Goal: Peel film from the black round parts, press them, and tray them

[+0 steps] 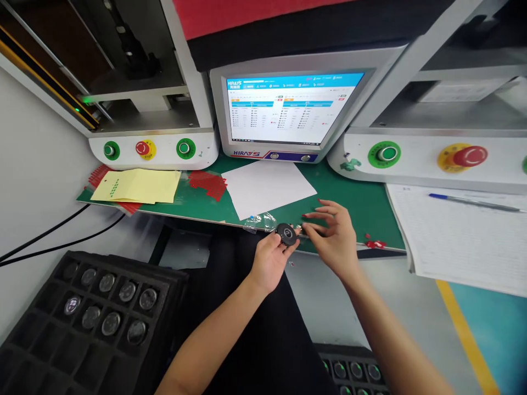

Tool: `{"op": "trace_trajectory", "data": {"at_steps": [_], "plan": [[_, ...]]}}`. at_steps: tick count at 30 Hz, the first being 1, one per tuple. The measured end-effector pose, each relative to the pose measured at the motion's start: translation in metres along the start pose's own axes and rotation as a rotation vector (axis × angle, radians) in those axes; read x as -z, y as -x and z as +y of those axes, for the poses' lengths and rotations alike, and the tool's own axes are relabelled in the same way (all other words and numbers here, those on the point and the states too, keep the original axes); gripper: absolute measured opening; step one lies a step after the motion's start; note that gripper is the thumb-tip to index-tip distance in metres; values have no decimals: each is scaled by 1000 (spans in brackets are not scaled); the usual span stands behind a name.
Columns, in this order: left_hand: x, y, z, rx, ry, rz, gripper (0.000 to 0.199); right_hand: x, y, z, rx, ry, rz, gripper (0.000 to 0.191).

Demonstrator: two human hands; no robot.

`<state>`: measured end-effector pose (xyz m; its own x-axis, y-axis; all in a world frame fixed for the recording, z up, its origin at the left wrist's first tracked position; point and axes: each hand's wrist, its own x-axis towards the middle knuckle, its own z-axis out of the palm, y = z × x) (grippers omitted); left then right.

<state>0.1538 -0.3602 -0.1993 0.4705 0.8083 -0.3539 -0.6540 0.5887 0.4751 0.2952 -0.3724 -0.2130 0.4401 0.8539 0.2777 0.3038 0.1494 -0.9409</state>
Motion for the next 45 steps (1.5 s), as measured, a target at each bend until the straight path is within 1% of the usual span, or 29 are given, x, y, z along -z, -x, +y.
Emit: {"op": "trace_trajectory", "data": {"at_steps": [4, 7, 10, 12, 14, 16, 18, 20, 23, 26, 28, 30, 31, 32, 33, 34, 35, 36, 37, 38, 39, 41, 42, 45], "plan": [[1, 0, -3, -2, -25, -13, 34, 6, -3, 3, 41, 103, 36, 28], [0, 6, 2, 5, -39, -24, 38, 10, 2, -5, 89, 181, 138, 28], [1, 25, 12, 24, -95, -110, 47, 10, 21, -32, 117, 130, 229, 33], [2, 43, 20, 40, -152, -169, 53, 8, 42, -58, 95, 3, 237, 32], [3, 64, 27, 29, -208, -199, 57, 6, 64, -84, 35, -152, 227, 31], [5, 85, 32, -29, -262, -213, 59, 3, 85, -106, -68, -307, 195, 31], [6, 104, 36, -129, -328, -232, 57, 1, 102, -121, -201, -456, 117, 31], [7, 121, 40, -248, -427, -249, 53, -2, 115, -130, -328, -576, 19, 29], [9, 139, 43, -439, -637, -247, 47, -7, 129, -138, -466, -696, -38, 32], [10, 151, 43, -578, -811, -234, 46, -10, 139, -142, -547, -762, -51, 39], [10, 157, 42, -621, -859, -243, 47, -10, 143, -145, -575, -787, -43, 43], [10, 161, 42, -643, -855, -254, 47, -8, 145, -149, -552, -784, -15, 46], [10, 163, 43, -624, -830, -253, 46, -7, 145, -152, -510, -766, 4, 47], [11, 164, 44, -569, -784, -248, 42, -4, 145, -155, -452, -737, 22, 48], [13, 164, 45, -470, -721, -244, 36, -2, 144, -159, -386, -699, 32, 50], [15, 164, 47, -330, -644, -249, 30, 1, 143, -163, -324, -658, 26, 51], [17, 164, 49, -168, -561, -268, 30, 4, 142, -167, -274, -618, 0, 54], [19, 163, 51, -7, -484, -303, 37, 7, 141, -171, -241, -584, -57, 56], [21, 162, 54, 126, -421, -341, 47, 10, 139, -174, -227, -557, -143, 58], [23, 162, 56, 232, -383, -380, 54, 12, 138, -176, -226, -537, -247, 60], [23, 161, 59, 312, -374, -414, 58, 15, 136, -178, -233, -523, -354, 62], [23, 160, 65, 416, -417, -458, 54, 20, 134, -178, -254, -508, -542, 67], [21, 159, 68, 454, -445, -476, 50, 22, 134, -178, -266, -509, -613, 71], [15, 159, 73, 571, -482, -537, 49, 26, 134, -176, -298, -533, -749, 77]]}}
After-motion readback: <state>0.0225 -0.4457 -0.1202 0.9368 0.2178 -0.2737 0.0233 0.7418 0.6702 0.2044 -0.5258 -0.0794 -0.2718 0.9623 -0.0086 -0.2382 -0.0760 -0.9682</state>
